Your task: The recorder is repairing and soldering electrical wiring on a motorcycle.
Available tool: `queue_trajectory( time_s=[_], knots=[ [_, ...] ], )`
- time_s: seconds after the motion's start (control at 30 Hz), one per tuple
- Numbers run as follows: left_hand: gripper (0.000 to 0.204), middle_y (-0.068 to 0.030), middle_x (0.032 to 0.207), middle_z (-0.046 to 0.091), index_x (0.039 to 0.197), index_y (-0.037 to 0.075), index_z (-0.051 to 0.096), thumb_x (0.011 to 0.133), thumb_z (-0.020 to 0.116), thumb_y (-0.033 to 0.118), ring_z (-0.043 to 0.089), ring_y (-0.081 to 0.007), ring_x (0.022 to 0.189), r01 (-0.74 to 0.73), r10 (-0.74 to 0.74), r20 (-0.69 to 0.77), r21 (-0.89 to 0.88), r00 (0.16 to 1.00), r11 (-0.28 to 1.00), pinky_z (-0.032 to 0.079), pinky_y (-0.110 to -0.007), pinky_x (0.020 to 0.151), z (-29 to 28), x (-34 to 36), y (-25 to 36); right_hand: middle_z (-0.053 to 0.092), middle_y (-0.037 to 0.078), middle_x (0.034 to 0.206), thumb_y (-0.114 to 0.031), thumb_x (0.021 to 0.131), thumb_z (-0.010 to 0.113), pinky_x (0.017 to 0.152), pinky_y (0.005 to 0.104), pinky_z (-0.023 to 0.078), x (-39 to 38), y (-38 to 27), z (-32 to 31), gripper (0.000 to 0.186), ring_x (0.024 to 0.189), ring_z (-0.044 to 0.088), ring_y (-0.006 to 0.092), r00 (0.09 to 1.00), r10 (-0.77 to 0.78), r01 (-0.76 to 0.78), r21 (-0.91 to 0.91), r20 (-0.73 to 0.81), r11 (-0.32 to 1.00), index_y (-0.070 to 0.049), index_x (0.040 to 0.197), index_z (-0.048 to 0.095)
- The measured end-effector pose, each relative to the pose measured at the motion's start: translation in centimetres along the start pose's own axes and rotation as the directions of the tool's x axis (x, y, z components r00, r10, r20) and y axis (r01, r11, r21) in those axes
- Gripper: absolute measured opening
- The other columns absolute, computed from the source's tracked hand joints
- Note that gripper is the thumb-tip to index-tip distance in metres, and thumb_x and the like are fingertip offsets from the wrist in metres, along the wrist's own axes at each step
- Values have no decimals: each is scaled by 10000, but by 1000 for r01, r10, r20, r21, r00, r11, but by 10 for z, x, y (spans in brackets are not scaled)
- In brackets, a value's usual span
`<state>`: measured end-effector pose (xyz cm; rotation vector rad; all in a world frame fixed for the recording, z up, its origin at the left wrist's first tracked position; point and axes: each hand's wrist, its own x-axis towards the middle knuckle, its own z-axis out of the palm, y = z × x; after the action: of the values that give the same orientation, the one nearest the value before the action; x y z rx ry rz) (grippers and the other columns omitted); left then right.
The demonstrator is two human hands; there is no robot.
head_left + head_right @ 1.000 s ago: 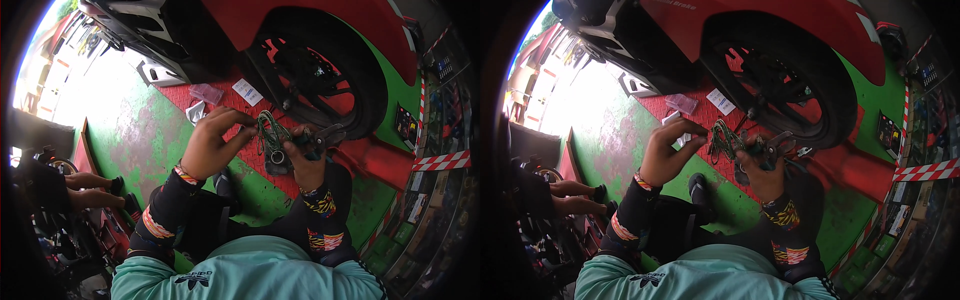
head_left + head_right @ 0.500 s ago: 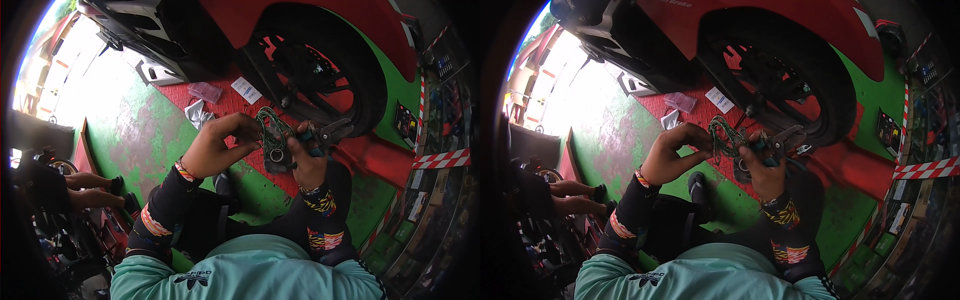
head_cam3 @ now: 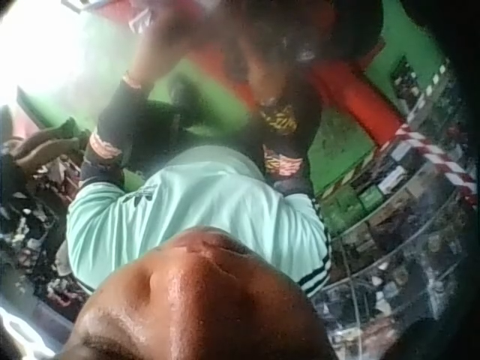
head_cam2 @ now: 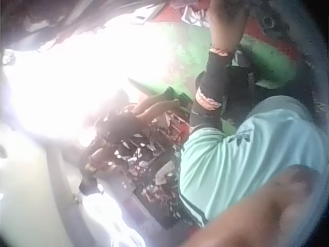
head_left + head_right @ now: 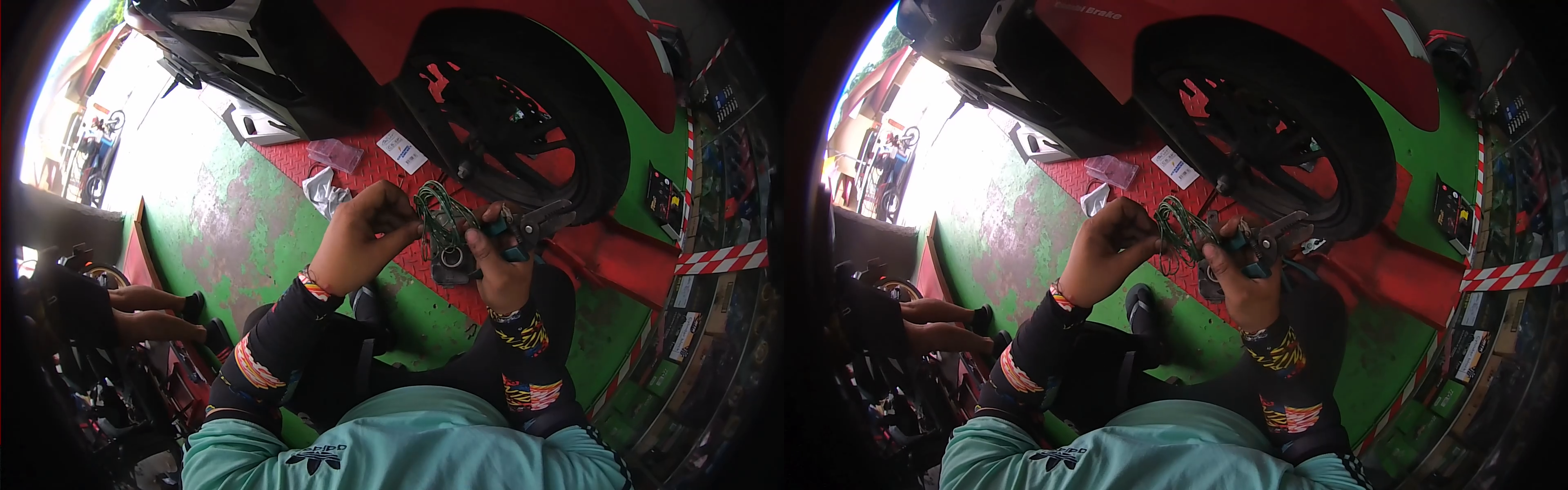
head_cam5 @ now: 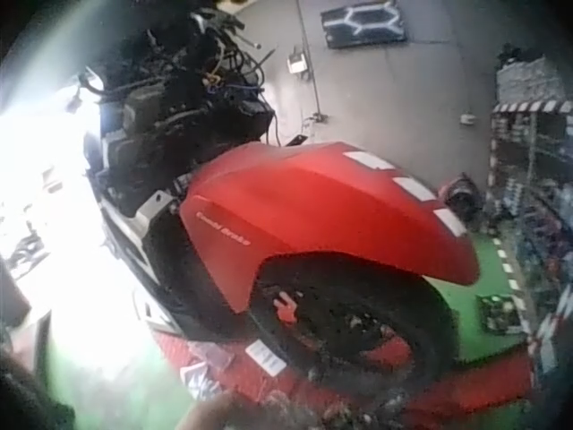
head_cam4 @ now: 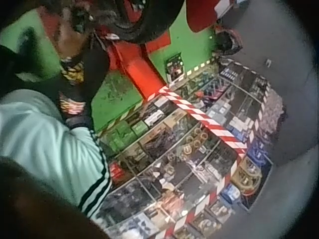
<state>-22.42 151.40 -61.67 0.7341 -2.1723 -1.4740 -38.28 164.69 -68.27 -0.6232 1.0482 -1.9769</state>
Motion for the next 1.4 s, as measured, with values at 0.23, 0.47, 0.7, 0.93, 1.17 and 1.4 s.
queue_trajectory(
  time_s=[0.23,0.47,0.7,0.93,1.17,1.4],
  knots=[
    [135,-71,906,690,997,-51,605,909,692,4,707,-140,863,219,-223,-19,-129,975,967,562,-280,784,6,1,-4,643,47,1033,25,941,653,819,237,485,2,3,-1,241,948,626,94,999,-22,23,-6,32,1000,-47,1133,524],
    [107,-67,907,679,939,-34,601,865,671,-1,673,-127,877,201,-207,5,-243,978,949,549,-290,818,-7,1,-5,613,65,1032,44,958,607,867,281,514,6,-1,-1,199,1002,657,155,995,-91,91,12,36,996,-35,1118,520],
    [145,-51,893,666,891,-4,584,780,671,-39,656,-118,872,40,-40,-5,-55,999,998,533,-287,812,-18,4,-4,593,91,1064,35,960,590,888,386,532,10,1,-9,189,957,656,226,994,-106,107,-56,15,993,-34,1122,519],
    [146,-30,846,670,898,-11,612,780,697,-22,655,-90,775,230,-236,88,70,968,971,537,-262,726,-43,2,4,631,59,1001,-33,959,661,824,299,532,15,3,-14,195,881,651,144,986,-151,140,-136,-74,981,-37,1110,538],
    [147,-49,819,668,1031,-26,584,884,585,-10,681,-107,756,192,-200,66,110,977,975,553,-265,696,-56,3,-5,645,43,972,-58,937,703,793,288,547,18,-1,-20,198,870,679,155,960,-101,75,-109,-261,991,-32,1085,574],
    [125,-128,879,696,1068,-13,507,989,435,52,736,-225,815,229,-286,-268,-222,920,948,604,-307,697,-80,9,-17,684,71,959,-31,928,692,723,283,524,23,-5,-25,216,850,678,156,931,-91,80,-46,-353,996,-61,1106,574]
  ],
)
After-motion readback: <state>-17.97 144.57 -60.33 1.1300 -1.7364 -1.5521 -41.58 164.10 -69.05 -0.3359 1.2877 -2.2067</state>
